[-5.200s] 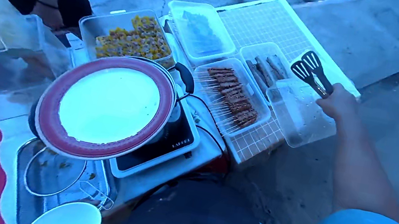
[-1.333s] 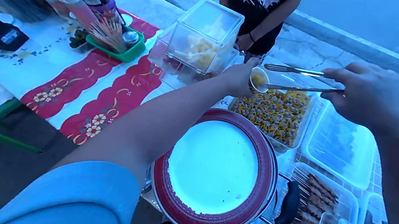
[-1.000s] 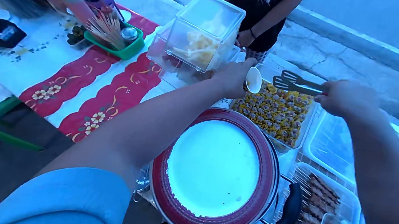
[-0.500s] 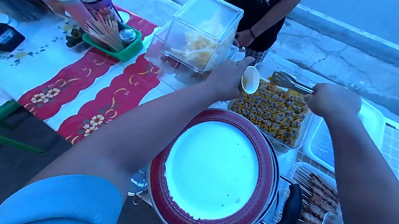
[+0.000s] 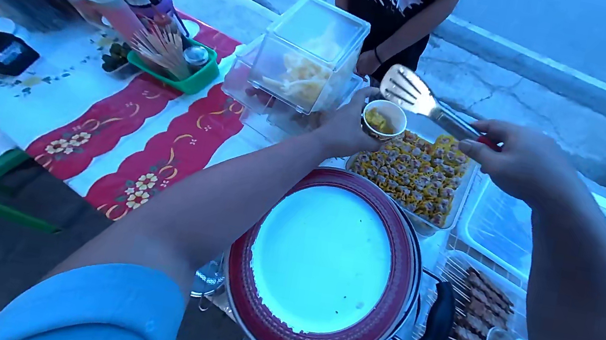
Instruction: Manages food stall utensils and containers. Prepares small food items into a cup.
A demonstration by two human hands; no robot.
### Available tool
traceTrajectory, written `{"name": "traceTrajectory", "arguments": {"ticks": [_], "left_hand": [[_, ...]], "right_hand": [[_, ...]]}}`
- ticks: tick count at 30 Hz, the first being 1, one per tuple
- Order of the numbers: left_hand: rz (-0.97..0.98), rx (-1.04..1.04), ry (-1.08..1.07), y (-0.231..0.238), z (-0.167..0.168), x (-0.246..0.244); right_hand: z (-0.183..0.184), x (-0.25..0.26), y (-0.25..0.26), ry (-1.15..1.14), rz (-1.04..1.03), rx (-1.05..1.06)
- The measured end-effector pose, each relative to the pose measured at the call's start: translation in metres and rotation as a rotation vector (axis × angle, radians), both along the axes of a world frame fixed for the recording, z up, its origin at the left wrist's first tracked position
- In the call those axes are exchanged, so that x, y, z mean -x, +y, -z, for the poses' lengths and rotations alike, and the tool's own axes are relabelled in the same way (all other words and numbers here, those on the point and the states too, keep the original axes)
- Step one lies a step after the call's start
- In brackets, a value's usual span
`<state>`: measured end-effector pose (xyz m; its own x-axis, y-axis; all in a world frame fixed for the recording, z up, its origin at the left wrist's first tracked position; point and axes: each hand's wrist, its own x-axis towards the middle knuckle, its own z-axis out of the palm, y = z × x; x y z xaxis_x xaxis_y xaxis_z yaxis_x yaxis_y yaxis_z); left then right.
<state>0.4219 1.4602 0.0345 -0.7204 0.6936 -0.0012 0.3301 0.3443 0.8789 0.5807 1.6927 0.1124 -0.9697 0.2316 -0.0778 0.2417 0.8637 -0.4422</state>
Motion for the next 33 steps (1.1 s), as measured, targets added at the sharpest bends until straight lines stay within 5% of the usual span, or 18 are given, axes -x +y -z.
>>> {"name": "traceTrajectory", "arguments": {"ticks": [3,6,11,33], "left_hand": [[0.008,-0.008,0.016,-0.005,-0.002,-0.001],[-0.122,-0.128,-0.219,-0.007,-0.003,-0.001],[-0.062,0.108,-0.086,-0.017,0.001,0.001],[0.020,0.163,-0.057,-0.027,0.010,-0.003]], "right_hand": [[-0.006,-0.003,0.009,0.010,0.096,0.018],[-0.001,-0.002,0.022,-0.037,0.201,-0.078],[0.014,0.013,0.033,-0.220,0.261,-0.310],[0.040,0.087,0.000,-0.450,0.044,-0.543]]}}
